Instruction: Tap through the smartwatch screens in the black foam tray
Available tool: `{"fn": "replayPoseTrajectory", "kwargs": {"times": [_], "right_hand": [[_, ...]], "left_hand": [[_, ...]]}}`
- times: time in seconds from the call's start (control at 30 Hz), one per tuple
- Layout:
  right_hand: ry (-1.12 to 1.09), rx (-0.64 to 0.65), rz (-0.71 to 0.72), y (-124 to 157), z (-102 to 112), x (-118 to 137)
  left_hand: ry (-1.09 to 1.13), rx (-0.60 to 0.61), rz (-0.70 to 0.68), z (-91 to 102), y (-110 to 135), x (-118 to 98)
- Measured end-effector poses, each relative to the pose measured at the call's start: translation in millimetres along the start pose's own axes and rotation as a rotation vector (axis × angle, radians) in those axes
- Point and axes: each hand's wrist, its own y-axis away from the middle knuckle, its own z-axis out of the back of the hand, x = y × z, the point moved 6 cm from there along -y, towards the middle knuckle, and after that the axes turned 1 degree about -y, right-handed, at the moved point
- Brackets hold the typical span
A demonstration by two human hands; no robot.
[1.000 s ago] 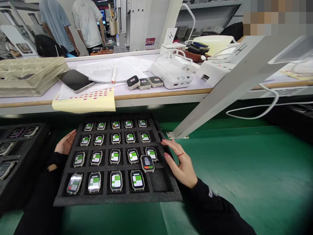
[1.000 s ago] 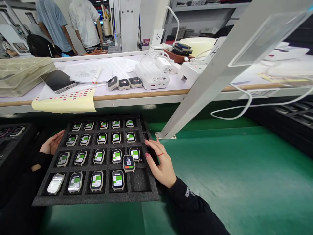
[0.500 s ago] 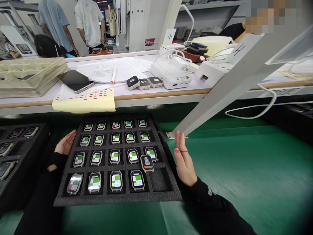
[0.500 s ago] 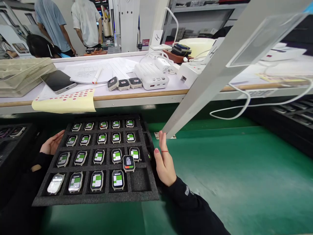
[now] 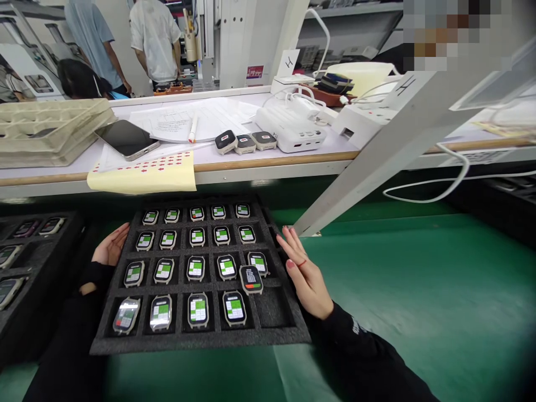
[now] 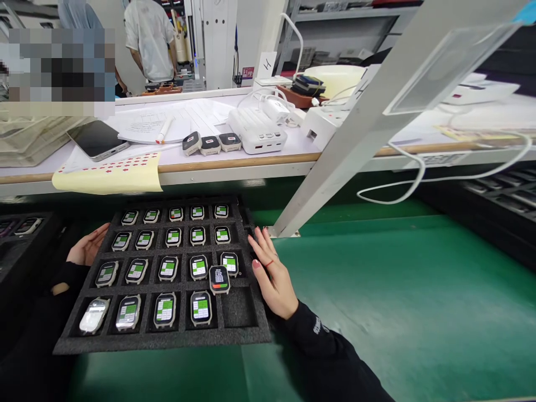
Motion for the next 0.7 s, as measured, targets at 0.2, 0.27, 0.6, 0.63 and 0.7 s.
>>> {"fn": "replayPoseTrajectory", "kwargs": {"times": [0.2,0.27,0.6,0.63,0.7], "right_hand": [[0.03,0.037,0.027,-1.9,-2.4,5.3],[0.026,0.045,0.024,-2.1,-2.8,5.7],[-0.131,-0.05,-0.076,-0.4,2.9,-4.0],[-0.147,-0.103,-0.077,-2.1,7.0,-1.6],[-0.164,-0.233,-0.071,-7.9,18.5,9.8]], "left_hand": [[0.004,0.006,-0.035,-2.0,4.6,-0.2],[0.001,0.005,-0.039,-1.6,4.4,-0.3],[-0.064,0.011,0.021,-1.6,7.5,-3.3],[-0.092,0.019,0.035,0.7,9.9,-7.0],[-0.16,0.037,0.081,6.0,19.8,-19.7]]}}
